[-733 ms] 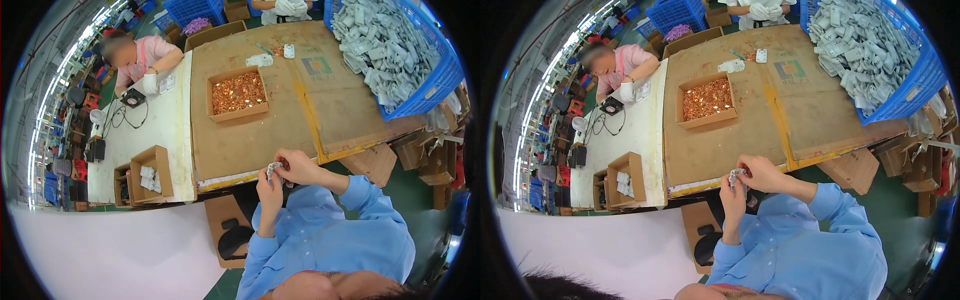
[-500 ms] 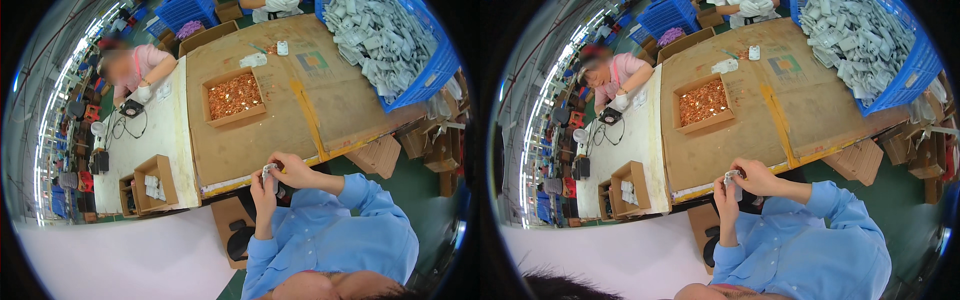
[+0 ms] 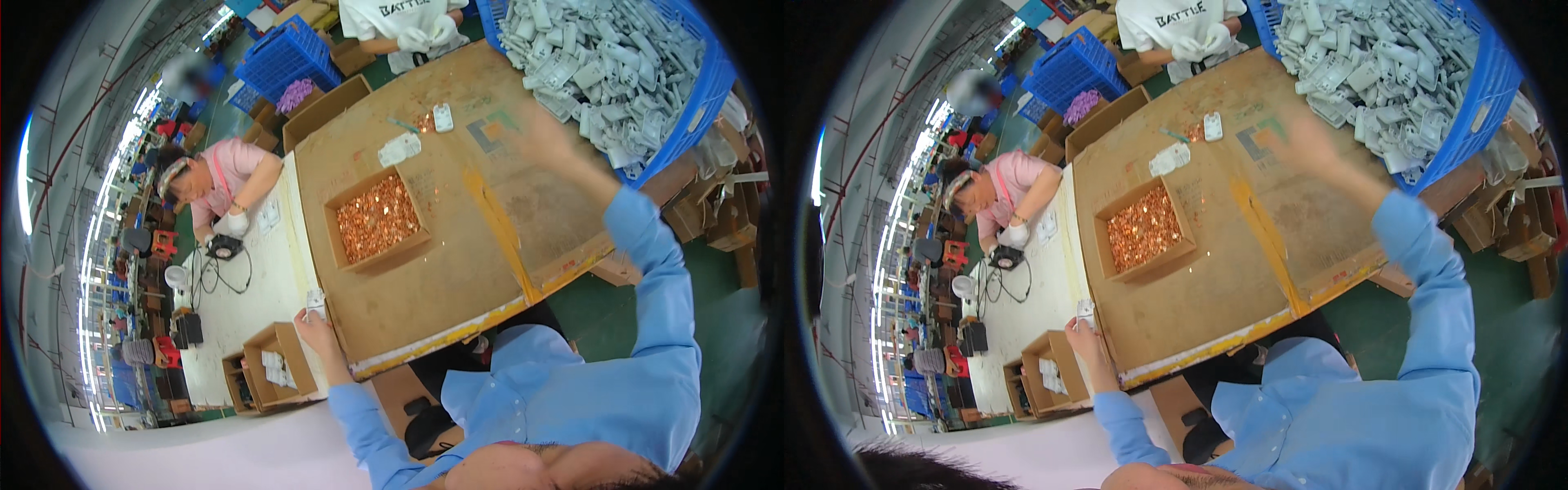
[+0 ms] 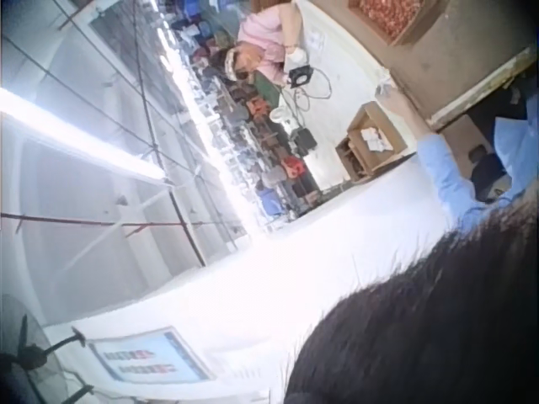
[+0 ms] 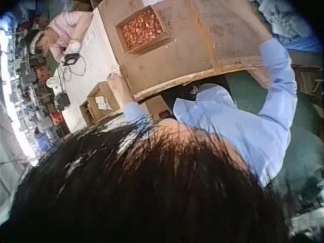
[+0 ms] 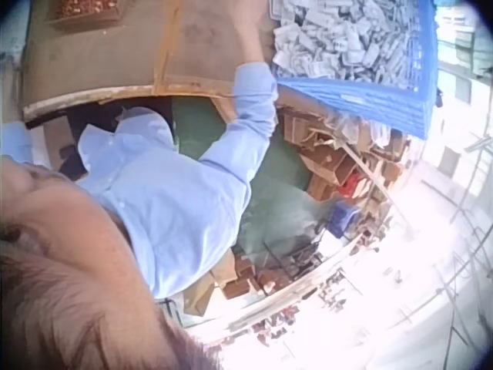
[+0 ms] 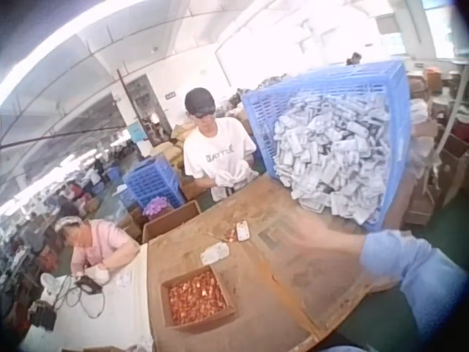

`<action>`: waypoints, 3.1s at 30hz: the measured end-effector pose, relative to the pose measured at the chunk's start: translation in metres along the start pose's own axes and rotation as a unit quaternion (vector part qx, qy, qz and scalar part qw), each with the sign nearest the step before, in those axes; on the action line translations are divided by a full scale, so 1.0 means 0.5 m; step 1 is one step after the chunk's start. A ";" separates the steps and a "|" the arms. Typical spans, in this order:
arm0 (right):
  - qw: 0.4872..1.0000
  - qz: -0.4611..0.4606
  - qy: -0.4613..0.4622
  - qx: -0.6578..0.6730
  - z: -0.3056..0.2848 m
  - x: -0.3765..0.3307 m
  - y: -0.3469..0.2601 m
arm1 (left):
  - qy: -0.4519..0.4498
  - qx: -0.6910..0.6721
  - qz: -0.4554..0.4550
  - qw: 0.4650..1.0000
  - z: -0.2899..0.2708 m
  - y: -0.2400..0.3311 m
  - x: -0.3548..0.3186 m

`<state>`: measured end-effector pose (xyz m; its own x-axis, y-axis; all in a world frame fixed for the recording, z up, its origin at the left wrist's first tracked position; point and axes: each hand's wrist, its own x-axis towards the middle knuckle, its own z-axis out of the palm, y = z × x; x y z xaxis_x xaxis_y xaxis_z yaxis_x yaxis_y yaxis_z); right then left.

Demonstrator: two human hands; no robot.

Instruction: Assembling small electrical components by inserting metal pins into plastic housings.

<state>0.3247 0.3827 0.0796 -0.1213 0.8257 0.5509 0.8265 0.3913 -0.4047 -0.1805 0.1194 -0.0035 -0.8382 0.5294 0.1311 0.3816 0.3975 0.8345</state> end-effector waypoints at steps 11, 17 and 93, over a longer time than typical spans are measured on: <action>0.801 0.409 0.016 -0.436 -0.230 0.244 0.382 | 0.112 0.172 0.067 0.976 0.096 -0.099 0.306; 0.827 0.413 -0.006 -0.381 -0.211 0.209 0.472 | 0.065 0.252 0.087 0.962 0.082 0.029 0.227; 0.906 0.330 -0.137 -0.227 -0.059 -0.006 0.234 | -0.308 0.109 0.591 0.738 0.621 0.466 -0.617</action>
<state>0.4383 0.4139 0.0521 0.4016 0.9130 0.0713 0.9020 -0.3809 -0.2034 0.2878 0.2815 -0.0155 0.4402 0.8163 0.3739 0.8137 -0.5388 0.2182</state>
